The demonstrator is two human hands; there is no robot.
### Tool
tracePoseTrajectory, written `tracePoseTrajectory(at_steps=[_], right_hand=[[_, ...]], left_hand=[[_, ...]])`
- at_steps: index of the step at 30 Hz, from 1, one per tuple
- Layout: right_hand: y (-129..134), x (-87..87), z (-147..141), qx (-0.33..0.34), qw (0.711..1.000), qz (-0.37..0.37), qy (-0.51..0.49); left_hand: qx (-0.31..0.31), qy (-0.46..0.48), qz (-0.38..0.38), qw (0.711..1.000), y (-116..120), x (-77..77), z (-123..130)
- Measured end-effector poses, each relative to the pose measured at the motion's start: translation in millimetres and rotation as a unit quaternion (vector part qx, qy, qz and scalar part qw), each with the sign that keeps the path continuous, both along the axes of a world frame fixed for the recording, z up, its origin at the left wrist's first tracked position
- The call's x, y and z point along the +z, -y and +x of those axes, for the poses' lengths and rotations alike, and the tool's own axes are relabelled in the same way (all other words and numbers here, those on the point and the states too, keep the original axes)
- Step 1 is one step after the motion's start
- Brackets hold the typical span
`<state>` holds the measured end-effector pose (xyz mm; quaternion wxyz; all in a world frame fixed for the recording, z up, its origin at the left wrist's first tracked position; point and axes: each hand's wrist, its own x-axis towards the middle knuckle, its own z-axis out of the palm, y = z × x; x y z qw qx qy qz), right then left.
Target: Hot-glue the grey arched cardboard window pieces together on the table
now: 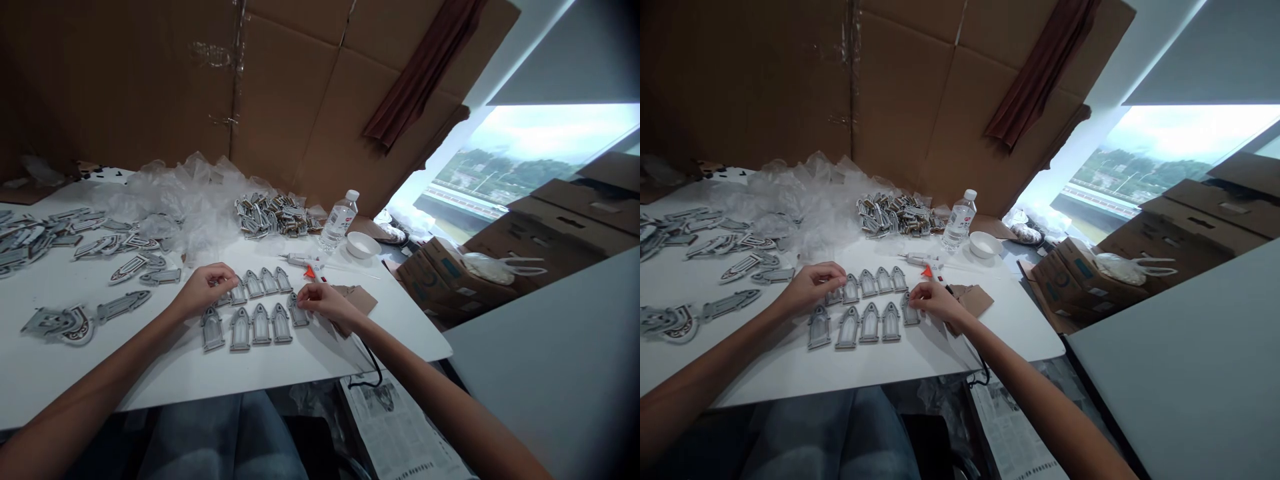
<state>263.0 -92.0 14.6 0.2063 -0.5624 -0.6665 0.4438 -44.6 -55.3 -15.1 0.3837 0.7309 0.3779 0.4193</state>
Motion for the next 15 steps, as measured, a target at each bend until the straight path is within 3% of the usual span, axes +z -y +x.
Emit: tracePoseTrajectory(at_steps=[15], right_hand=[[-1,-22.8,4,-0.027,0.990,0.105,0.092]], left_hand=[[-0.004,-0.010,0.002,1.000,0,-1.4,0]])
